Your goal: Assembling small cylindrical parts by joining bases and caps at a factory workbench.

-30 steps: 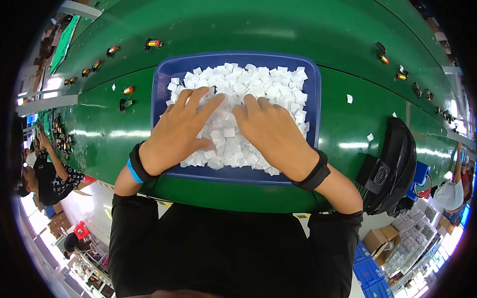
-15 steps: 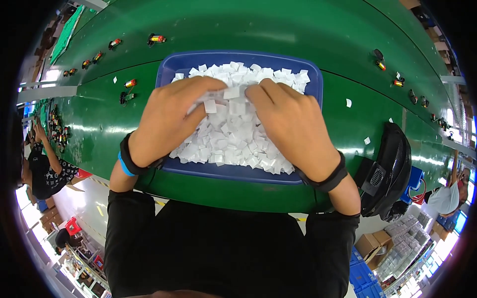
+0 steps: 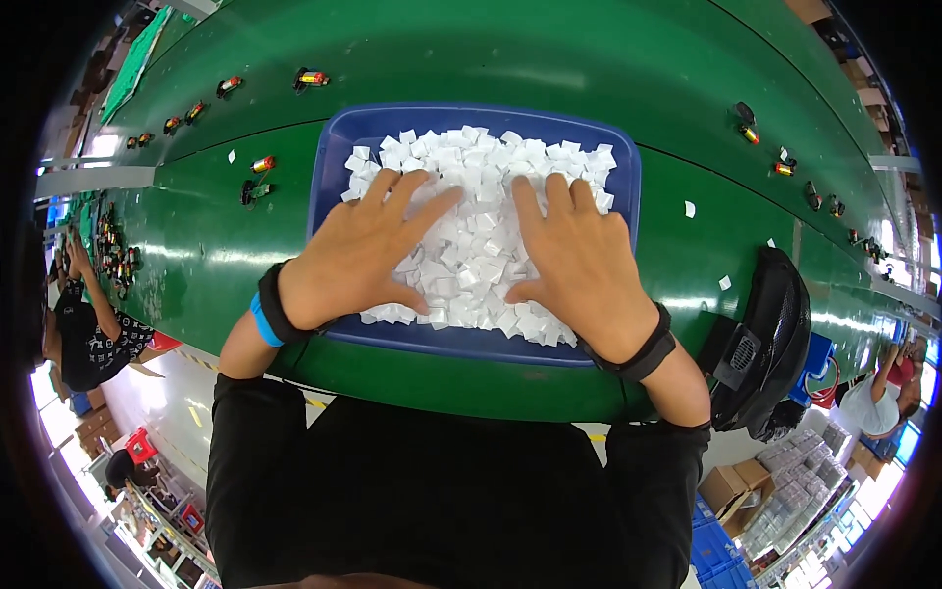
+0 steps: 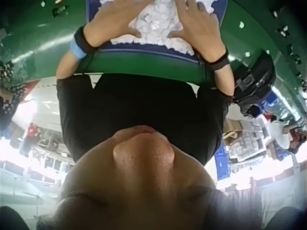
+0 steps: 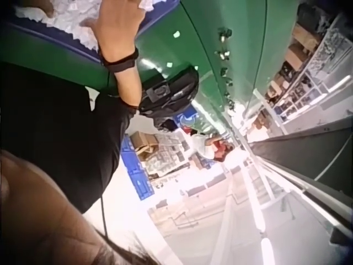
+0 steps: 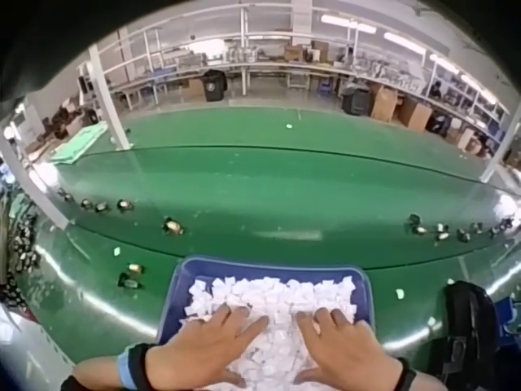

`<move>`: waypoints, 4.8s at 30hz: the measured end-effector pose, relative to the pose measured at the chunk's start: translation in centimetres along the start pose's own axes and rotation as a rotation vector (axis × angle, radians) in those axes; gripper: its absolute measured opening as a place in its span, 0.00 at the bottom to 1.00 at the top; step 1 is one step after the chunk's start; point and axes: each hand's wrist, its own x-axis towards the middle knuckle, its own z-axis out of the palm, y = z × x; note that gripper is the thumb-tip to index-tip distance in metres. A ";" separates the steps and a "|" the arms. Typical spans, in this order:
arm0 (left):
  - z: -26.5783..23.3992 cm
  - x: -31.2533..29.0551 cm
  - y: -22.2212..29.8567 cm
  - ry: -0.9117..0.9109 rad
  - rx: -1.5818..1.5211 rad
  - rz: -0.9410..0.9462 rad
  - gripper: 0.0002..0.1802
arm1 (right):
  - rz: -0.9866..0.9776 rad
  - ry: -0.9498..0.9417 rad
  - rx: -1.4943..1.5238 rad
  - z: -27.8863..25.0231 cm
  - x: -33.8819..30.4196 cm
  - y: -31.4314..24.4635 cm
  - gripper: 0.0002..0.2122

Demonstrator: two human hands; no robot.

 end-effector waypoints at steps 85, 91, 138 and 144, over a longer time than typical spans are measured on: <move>-1.4 2.2 -2.0 -0.031 -0.335 0.184 0.13 | -0.298 -0.113 0.348 0.3 -0.5 0.0 0.30; -2.3 2.5 -1.4 -0.009 -0.396 0.123 0.11 | -0.272 -0.029 0.359 -0.5 0.1 0.0 0.23; -1.4 1.7 0.8 0.021 -0.440 0.130 0.23 | -0.199 0.036 0.371 -1.1 -1.1 -1.0 0.23; -3.6 1.8 1.3 0.059 -0.532 -0.008 0.22 | -0.166 0.274 0.453 -2.6 -1.1 -0.4 0.18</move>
